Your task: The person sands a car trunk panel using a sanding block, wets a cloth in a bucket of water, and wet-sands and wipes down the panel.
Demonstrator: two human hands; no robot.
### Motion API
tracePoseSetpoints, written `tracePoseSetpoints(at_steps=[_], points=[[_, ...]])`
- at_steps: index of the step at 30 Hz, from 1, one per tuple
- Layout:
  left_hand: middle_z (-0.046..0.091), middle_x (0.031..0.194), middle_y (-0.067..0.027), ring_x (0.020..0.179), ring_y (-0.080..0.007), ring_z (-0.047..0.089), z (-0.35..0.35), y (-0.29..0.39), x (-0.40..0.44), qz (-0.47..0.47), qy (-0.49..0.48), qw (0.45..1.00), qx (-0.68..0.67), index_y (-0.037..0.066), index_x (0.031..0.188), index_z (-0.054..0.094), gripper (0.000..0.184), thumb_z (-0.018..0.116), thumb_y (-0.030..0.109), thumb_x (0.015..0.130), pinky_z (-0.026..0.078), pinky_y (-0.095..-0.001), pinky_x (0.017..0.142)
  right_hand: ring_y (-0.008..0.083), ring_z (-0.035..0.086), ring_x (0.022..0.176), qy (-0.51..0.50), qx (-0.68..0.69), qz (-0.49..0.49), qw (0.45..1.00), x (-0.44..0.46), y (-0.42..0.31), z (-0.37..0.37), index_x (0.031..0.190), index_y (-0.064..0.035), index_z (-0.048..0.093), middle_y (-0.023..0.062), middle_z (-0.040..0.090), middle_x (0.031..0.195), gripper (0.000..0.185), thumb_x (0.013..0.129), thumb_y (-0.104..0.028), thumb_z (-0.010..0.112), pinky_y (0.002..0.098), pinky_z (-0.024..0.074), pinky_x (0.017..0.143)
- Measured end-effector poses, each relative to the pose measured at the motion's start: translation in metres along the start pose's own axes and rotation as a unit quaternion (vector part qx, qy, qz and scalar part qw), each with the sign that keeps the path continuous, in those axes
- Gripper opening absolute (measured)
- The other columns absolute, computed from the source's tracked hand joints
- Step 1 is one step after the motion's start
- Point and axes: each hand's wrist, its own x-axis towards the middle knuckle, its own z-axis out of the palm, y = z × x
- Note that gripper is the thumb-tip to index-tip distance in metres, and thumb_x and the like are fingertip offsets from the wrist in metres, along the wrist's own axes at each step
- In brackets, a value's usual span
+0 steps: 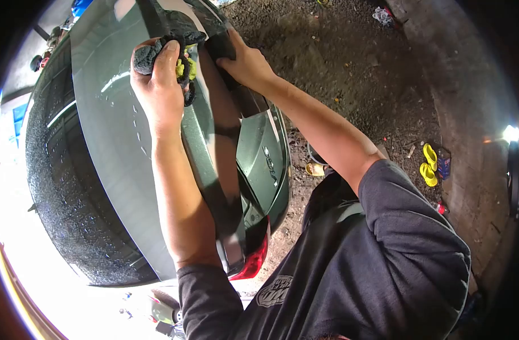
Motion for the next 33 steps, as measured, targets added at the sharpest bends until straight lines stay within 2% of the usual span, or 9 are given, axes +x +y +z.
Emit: tracePoseSetpoints(at_steps=[3, 7, 12, 15, 19, 23, 24, 26, 33], points=[[0.065, 0.079, -0.0069, 0.059, -0.0148, 0.061, 0.001, -0.005, 0.004, 0.038, 0.011, 0.999, 0.002, 0.004, 0.104, 0.060, 0.019, 0.069, 0.013, 0.090, 0.045, -0.0279, 0.048, 0.0500, 0.067, 0.102, -0.004, 0.041, -0.023, 0.999, -0.045, 0.001, 0.000, 0.162, -0.0105, 0.015, 0.0331, 0.068, 0.111, 0.092, 0.090, -0.028, 0.070, 0.0535, 0.0529, 0.092], [0.066, 0.103, -0.0105, 0.086, -0.0180, 0.065, 0.004, -0.005, 0.001, 0.144, 0.060, 0.985, 0.071, 0.002, 0.115, 0.060, 0.025, 0.068, 0.004, 0.090, 0.052, -0.0298, 0.080, 0.0527, 0.066, 0.102, -0.053, 0.098, 0.000, 0.994, -0.149, -0.001, -0.004, 0.163, -0.0123, 0.011, 0.0372, 0.065, 0.117, 0.092, 0.092, -0.024, 0.068, 0.0544, 0.0531, 0.090], [0.064, 0.116, -0.0109, 0.103, -0.0175, 0.063, 0.005, -0.010, 0.008, 0.132, 0.100, 0.982, 0.091, -0.001, 0.121, 0.060, 0.032, 0.069, 0.001, 0.090, 0.049, -0.0295, 0.093, 0.0524, 0.066, 0.092, -0.047, 0.062, -0.021, 0.997, -0.079, 0.015, -0.001, 0.163, -0.0128, 0.013, 0.0334, 0.066, 0.105, 0.091, 0.092, -0.028, 0.068, 0.0542, 0.0541, 0.085], [0.062, 0.118, -0.0117, 0.103, -0.0202, 0.064, 0.011, -0.007, 0.009, 0.152, 0.075, 0.949, 0.266, 0.001, 0.125, 0.059, 0.037, 0.070, 0.004, 0.090, 0.052, -0.0316, 0.093, 0.0511, 0.067, 0.094, -0.024, 0.026, -0.033, 0.999, -0.010, 0.019, 0.003, 0.163, -0.0137, 0.015, 0.0329, 0.066, 0.104, 0.091, 0.092, -0.031, 0.068, 0.0543, 0.0541, 0.086], [0.057, 0.130, -0.0146, 0.118, -0.0246, 0.059, 0.016, -0.013, 0.012, 0.127, 0.068, 0.930, 0.339, 0.001, 0.126, 0.061, 0.040, 0.071, 0.006, 0.088, 0.048, -0.0351, 0.103, 0.0503, 0.064, 0.108, 0.011, 0.050, -0.027, 0.998, 0.021, 0.037, -0.020, 0.162, -0.0141, 0.020, 0.0299, 0.062, 0.124, 0.088, 0.091, -0.033, 0.068, 0.0520, 0.0518, 0.096], [0.053, 0.140, -0.0125, 0.136, -0.0327, 0.046, 0.034, -0.019, 0.013, 0.171, 0.029, 0.805, 0.568, 0.010, 0.124, 0.067, 0.042, 0.075, 0.008, 0.083, 0.039, -0.0449, 0.114, 0.0454, 0.055, 0.129, -0.030, 0.033, 0.041, 0.998, 0.000, 0.147, -0.093, 0.161, -0.0157, 0.023, 0.0142, 0.040, 0.160, 0.085, 0.092, -0.033, 0.068, 0.0469, 0.0458, 0.110], [0.053, 0.142, -0.0117, 0.139, -0.0370, 0.041, 0.035, -0.022, 0.015, 0.201, 0.001, 0.764, 0.613, 0.013, 0.123, 0.068, 0.043, 0.075, 0.007, 0.081, 0.036, -0.0499, 0.116, 0.0440, 0.055, 0.130, 0.019, -0.001, 0.007, 1.000, -0.006, 0.195, -0.108, 0.162, -0.0187, 0.023, 0.0162, 0.043, 0.158, 0.084, 0.092, -0.033, 0.068, 0.0472, 0.0460, 0.109], [0.051, 0.144, -0.0124, 0.140, -0.0381, 0.041, 0.039, -0.027, 0.020, 0.228, -0.049, 0.696, 0.679, 0.012, 0.124, 0.068, 0.042, 0.075, 0.009, 0.083, 0.035, -0.0500, 0.117, 0.0406, 0.052, 0.136, -0.084, -0.054, 0.178, 0.979, -0.022, 0.259, -0.181, 0.162, -0.0183, 0.022, 0.0166, 0.040, 0.160, 0.082, 0.094, -0.035, 0.064, 0.0445, 0.0435, 0.112], [0.056, 0.140, -0.0119, 0.141, -0.0372, 0.042, 0.089, -0.075, 0.079, 0.235, -0.218, 0.511, 0.798, 0.011, 0.122, 0.069, 0.043, 0.077, 0.010, 0.080, 0.033, -0.0545, 0.120, 0.0404, 0.050, 0.135, -0.085, -0.294, 0.219, 0.927, -0.160, 0.545, -0.406, 0.163, -0.0236, 0.017, 0.0128, 0.035, 0.163, 0.074, 0.101, -0.032, 0.056, 0.0486, 0.0503, 0.101]])
